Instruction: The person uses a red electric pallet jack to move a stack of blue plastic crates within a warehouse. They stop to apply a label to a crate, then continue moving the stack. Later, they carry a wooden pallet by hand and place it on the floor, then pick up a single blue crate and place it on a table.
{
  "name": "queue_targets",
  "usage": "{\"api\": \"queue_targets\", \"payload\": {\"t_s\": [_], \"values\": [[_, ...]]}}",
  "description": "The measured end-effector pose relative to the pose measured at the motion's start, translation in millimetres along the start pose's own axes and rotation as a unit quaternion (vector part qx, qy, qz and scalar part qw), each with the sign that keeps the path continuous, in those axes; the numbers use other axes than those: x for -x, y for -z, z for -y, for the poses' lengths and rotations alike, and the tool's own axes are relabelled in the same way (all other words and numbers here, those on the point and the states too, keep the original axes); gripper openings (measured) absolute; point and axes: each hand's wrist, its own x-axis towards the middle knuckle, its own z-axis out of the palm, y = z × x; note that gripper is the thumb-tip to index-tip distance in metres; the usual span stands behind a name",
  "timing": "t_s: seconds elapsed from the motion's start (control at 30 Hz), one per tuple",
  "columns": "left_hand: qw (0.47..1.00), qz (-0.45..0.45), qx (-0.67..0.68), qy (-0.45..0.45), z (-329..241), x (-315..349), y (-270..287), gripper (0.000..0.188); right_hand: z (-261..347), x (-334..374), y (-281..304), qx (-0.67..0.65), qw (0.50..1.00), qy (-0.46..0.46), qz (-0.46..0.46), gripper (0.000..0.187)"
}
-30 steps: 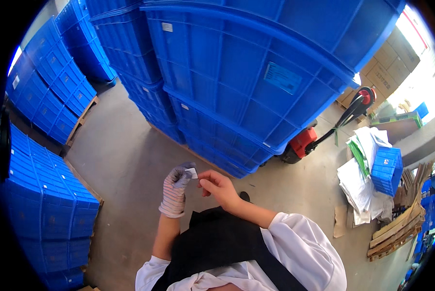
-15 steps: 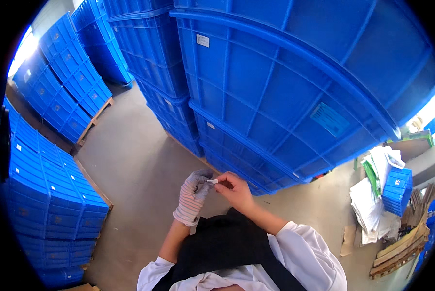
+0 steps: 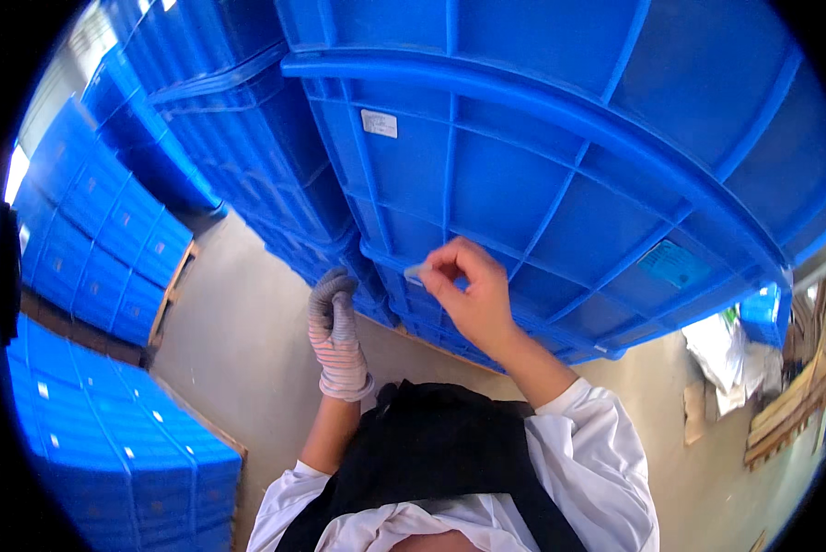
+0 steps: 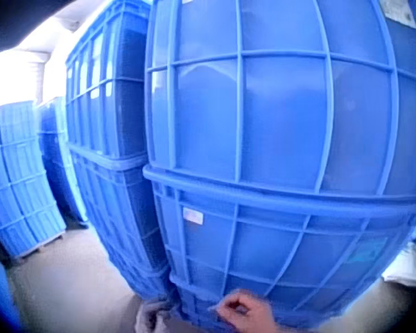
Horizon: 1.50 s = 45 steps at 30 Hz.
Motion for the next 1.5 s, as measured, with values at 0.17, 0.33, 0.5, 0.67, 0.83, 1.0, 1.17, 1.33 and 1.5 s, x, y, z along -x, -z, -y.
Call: {"api": "queue_targets", "payload": {"t_s": [0.17, 0.33, 0.5, 0.67, 0.83, 1.0, 1.17, 1.33, 1.5], "values": [[0.99, 0.109, -0.027, -0.081, 16, -70, 11, 0.021, 38, -66, -42, -0.006, 0.992, 0.009, -0.129, 0.008], [0.975, 0.185, 0.001, -0.123, 16, -117, 20, 0.024, 39, -108, -67, 0.069, 0.97, 0.03, -0.232, 0.009], [0.959, 0.235, 0.016, -0.156, 23, -143, 22, 0.024, 45, -118, -78, 0.136, 0.941, 0.022, -0.31, 0.011], [0.949, 0.268, 0.015, -0.166, 19, -156, 24, 0.022, 38, -123, -87, 0.136, 0.925, 0.033, -0.352, 0.012], [0.945, 0.289, 0.015, -0.15, 19, -162, 29, 0.018, 42, -128, -91, 0.156, 0.909, 0.015, -0.385, 0.011], [0.944, 0.292, 0.032, -0.153, 28, -167, 32, 0.02, 38, -129, -90, 0.175, 0.902, 0.024, -0.393, 0.011], [0.951, 0.279, 0.046, -0.125, 28, -168, 34, 0.022, 38, -131, -92, 0.187, 0.9, 0.036, -0.393, 0.01], [0.952, 0.277, 0.052, -0.12, 29, -168, 33, 0.022, 37, -130, -88, 0.186, 0.9, 0.036, -0.392, 0.01], [0.951, 0.28, 0.052, -0.121, 28, -168, 32, 0.022, 35, -131, -88, 0.172, 0.902, 0.032, -0.395, 0.01]]}}
